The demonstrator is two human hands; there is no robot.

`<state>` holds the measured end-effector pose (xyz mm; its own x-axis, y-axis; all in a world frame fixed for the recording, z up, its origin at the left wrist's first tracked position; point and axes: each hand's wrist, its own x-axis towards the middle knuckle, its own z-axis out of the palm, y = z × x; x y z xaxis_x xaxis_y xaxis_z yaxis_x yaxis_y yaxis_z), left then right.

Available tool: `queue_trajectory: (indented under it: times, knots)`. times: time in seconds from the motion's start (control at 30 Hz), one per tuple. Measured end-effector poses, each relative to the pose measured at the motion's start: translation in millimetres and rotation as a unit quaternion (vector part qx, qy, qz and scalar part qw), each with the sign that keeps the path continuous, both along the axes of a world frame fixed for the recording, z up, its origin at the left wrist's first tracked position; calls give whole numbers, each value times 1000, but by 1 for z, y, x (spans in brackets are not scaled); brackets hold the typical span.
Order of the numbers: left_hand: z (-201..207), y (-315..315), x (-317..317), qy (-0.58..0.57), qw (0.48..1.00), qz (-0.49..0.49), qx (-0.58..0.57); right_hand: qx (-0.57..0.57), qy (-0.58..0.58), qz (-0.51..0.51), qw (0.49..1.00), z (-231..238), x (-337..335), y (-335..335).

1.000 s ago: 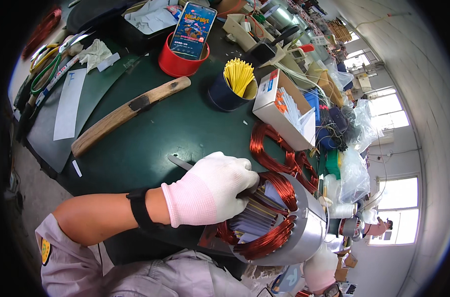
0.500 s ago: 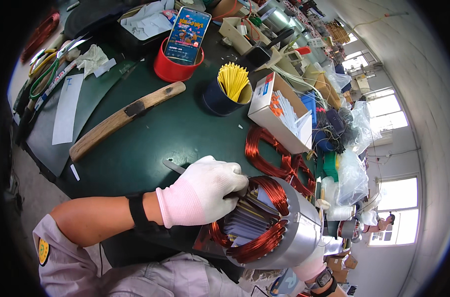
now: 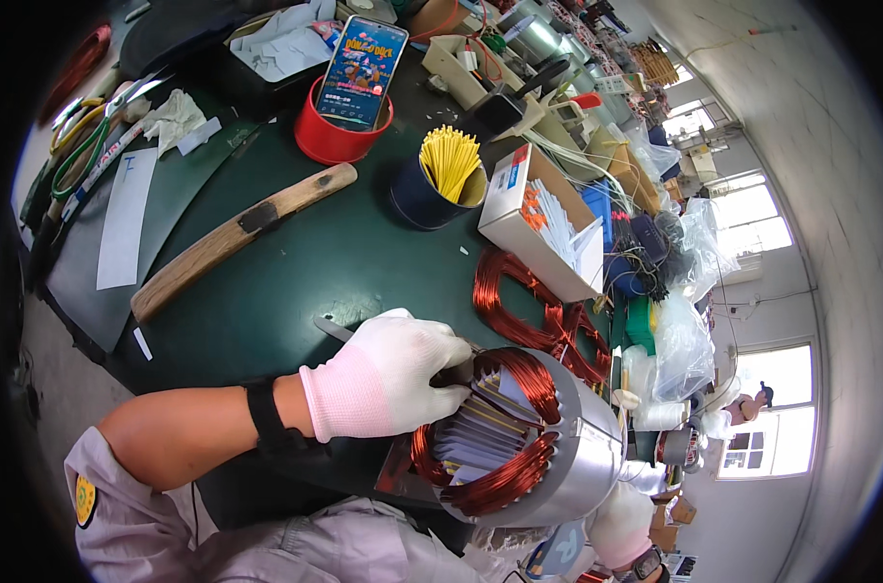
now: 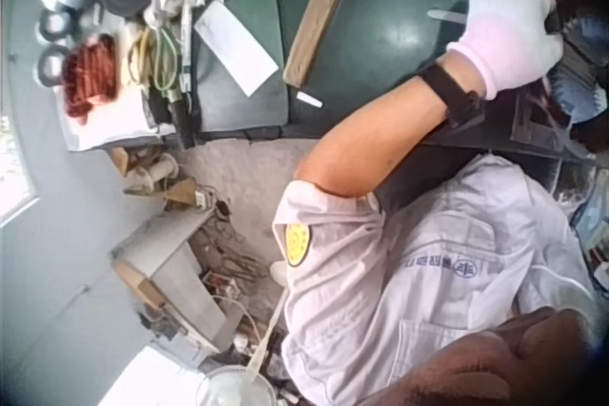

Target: Fitting copper wire coils into a metal motor housing using a mallet and manual threading.

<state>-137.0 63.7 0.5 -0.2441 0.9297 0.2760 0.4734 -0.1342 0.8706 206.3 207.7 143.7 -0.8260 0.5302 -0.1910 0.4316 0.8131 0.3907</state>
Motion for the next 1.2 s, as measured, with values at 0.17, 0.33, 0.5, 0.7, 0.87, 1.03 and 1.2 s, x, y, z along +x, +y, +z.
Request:
queue_trajectory:
  times: [0.17,0.33,0.5,0.7,0.87,1.03,1.2]
  knots:
    - [0,-1,4,45,998,31,23,-122,33,75,989,-21,-35,-4]
    - [2,-2,5,64,997,30,19,-112,11,-4,994,-22,-45,-11]
    - [1,1,5,54,998,36,-2,-137,34,89,986,-15,-63,-3]
    - [2,2,2,-46,998,-20,-32,15,-130,-58,990,5,-2,1]
    - [-5,4,0,-119,992,-49,-11,-35,25,11,999,-3,4,8]
    - [-5,7,5,-84,996,-27,-18,-105,-7,87,991,-25,-29,7]
    - [-5,6,4,-83,996,-21,-23,-205,33,24,978,-21,-48,6]
